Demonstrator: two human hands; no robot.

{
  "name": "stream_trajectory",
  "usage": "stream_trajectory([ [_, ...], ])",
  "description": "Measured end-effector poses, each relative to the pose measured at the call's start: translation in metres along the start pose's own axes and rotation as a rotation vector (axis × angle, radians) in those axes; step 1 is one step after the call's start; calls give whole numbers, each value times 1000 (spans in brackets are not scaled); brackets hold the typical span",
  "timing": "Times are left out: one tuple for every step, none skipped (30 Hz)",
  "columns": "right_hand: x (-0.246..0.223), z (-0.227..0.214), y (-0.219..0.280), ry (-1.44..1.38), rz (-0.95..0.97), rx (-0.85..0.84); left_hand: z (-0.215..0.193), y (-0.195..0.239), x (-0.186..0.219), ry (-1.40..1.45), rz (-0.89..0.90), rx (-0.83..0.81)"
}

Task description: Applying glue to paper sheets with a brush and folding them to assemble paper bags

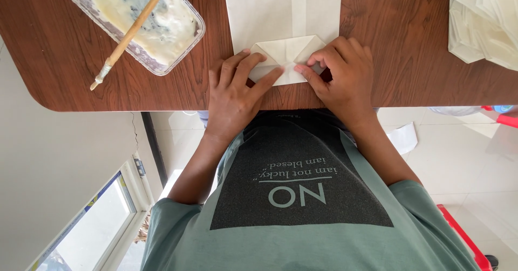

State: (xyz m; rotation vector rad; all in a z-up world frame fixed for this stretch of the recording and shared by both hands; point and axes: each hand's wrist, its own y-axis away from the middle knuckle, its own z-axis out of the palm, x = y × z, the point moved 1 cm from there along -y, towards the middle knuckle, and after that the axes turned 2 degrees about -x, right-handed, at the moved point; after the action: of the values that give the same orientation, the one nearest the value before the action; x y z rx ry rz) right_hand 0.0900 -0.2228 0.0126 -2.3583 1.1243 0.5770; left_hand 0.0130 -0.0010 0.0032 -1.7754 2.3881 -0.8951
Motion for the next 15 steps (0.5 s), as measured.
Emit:
stream_trajectory([
  [0, 1, 0, -1, 0, 0, 0, 0, 0, -1, 0, 0],
  [0, 1, 0, -13, 4, 9, 1, 0, 1, -44, 17, -22],
  [0, 2, 0, -25, 8, 19, 1, -1, 2, -87, 35, -43],
  [1, -1, -1, -25, 6, 20, -1, -1, 2, -88, 35, -43],
  [1, -4, -1, -41, 6, -13, -3, -2, 2, -99, 24, -65],
  [2, -7, -2, -57, 7, -45, -4, -3, 3, -109, 14, -87],
  [2, -13, -4, -56, 5, -43, -2, -2, 3, -110, 15, -85],
  [2, -19, -6, -118, 15, -99, -1, -1, 3, -75, -4, -98],
  [1, -24, -7, -183, 28, -156, 0, 1, 3, -39, -23, -114],
  [1, -25, -8, -184, 29, -156, -4, 0, 5, -39, -23, -115],
  [2, -26, -8, -152, 56, -237, -8, -1, 7, -64, -61, -226],
  [3, -27, -8, -121, 83, -318, -11, -2, 8, -89, -99, -337],
  [2, -24, -7, -120, 86, -318, -11, -2, 8, -87, -98, -338],
  [1, -22, -7, -94, 103, -272, -11, -2, 8, -75, -95, -339],
  [1, -19, -8, -67, 114, -226, -11, -3, 7, -67, -95, -336],
])
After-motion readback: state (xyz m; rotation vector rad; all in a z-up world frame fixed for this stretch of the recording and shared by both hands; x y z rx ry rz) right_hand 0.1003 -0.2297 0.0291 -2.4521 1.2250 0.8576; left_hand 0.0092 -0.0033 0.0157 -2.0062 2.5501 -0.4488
